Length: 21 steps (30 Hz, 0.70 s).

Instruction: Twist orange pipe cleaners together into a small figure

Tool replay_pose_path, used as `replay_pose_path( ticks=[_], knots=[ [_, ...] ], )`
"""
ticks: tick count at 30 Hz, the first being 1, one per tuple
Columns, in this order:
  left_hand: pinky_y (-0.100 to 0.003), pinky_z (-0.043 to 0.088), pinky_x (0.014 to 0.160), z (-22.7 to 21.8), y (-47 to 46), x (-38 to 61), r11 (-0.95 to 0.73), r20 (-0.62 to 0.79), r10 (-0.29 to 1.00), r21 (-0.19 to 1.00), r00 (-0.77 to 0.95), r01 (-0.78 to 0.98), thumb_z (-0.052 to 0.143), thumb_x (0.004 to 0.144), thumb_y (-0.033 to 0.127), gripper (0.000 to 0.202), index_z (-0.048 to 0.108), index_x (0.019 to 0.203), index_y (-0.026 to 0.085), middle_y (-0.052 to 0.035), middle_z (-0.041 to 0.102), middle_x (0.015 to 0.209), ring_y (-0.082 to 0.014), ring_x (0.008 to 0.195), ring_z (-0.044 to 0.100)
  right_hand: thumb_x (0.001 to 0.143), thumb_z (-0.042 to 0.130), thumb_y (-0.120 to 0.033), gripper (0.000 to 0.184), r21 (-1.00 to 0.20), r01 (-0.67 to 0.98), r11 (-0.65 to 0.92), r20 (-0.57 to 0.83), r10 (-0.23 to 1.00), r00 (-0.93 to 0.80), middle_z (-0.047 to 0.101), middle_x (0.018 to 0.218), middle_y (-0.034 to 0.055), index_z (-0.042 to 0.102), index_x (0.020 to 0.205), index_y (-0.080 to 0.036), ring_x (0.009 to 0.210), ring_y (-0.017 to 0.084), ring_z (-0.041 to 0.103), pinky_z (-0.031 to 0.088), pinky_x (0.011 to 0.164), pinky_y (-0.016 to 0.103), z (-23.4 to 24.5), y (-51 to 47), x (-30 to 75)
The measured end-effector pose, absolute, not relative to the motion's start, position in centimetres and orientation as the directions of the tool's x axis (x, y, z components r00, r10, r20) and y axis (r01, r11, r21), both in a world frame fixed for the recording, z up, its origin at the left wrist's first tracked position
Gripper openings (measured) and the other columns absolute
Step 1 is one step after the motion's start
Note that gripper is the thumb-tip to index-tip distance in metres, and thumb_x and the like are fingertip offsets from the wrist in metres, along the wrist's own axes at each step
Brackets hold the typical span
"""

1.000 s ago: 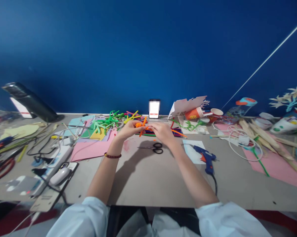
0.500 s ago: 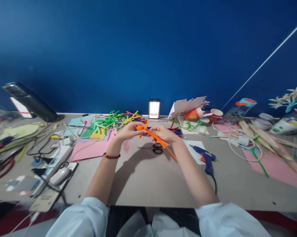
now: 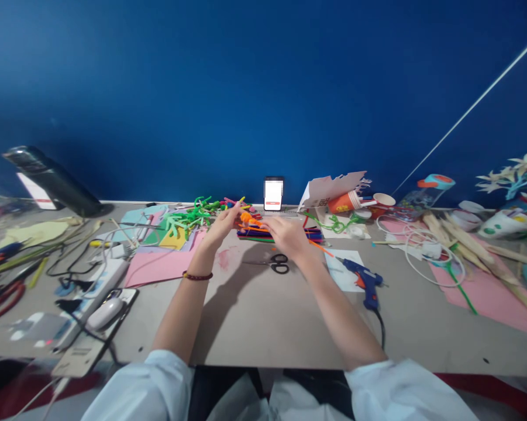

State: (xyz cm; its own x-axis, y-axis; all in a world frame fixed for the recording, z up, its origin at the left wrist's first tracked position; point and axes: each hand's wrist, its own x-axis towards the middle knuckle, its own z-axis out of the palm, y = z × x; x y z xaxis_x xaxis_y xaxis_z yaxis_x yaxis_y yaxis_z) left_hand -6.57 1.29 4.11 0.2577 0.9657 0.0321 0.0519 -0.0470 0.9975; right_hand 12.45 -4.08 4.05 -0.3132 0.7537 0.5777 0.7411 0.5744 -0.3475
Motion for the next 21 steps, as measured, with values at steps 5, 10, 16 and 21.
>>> replay_pose_path(
  ticks=[5, 10, 16, 21],
  knots=[
    [-0.024, 0.043, 0.052, 4.4, 0.4, -6.3, 0.037, -0.103, 0.848, 0.990, 0.519, 0.136, 0.050, 0.080, 0.057, 0.048, 0.061, 0.064, 0.013, -0.0057, 0.061, 0.059, -0.0131, 0.055, 0.056, 0.096, 0.040, -0.027, 0.032, -0.087, 0.773, 0.628, 0.627, 0.638, -0.448, 0.070, 0.080, 0.0079, 0.069, 0.090, -0.017, 0.073, 0.017, 0.061, 0.038, 0.066, 0.026, 3.5, -3.7, 12.5],
    [-0.021, 0.038, 0.052, 4.3, 0.3, -6.2, -0.132, -0.004, 0.825, 0.971, 0.565, 0.200, 0.060, 0.077, 0.042, 0.032, 0.057, 0.062, 0.014, -0.0025, 0.062, 0.062, -0.0082, 0.052, 0.049, 0.093, 0.047, -0.028, 0.024, -0.150, 0.722, 0.675, 0.632, 0.627, -0.455, 0.072, 0.090, 0.0076, 0.070, 0.094, -0.018, 0.082, 0.019, 0.064, 0.043, 0.072, 0.028, 2.9, -2.8, 13.0],
    [-0.020, 0.035, 0.052, 4.3, 0.4, -6.6, -0.287, 0.077, 0.822, 0.912, 0.565, 0.294, 0.060, 0.078, 0.046, 0.033, 0.060, 0.069, 0.014, -0.0006, 0.060, 0.066, -0.0077, 0.056, 0.047, 0.090, 0.051, -0.020, 0.020, -0.421, 0.649, 0.634, 0.524, 0.754, -0.396, 0.072, 0.095, 0.0067, 0.070, 0.094, -0.020, 0.089, 0.020, 0.063, 0.044, 0.077, 0.030, 2.9, -2.6, 13.4],
    [-0.019, 0.032, 0.049, 4.8, -0.2, -6.6, -0.439, 0.122, 0.758, 0.822, 0.640, 0.363, 0.058, 0.081, 0.046, 0.032, 0.061, 0.075, 0.014, 0.0006, 0.055, 0.066, -0.0070, 0.054, 0.043, 0.086, 0.053, -0.024, 0.017, -0.725, 0.496, 0.478, 0.337, 0.874, -0.351, 0.070, 0.083, 0.0027, 0.070, 0.085, -0.020, 0.076, 0.016, 0.061, 0.043, 0.068, 0.027, 3.0, -2.4, 14.0]
  ],
)
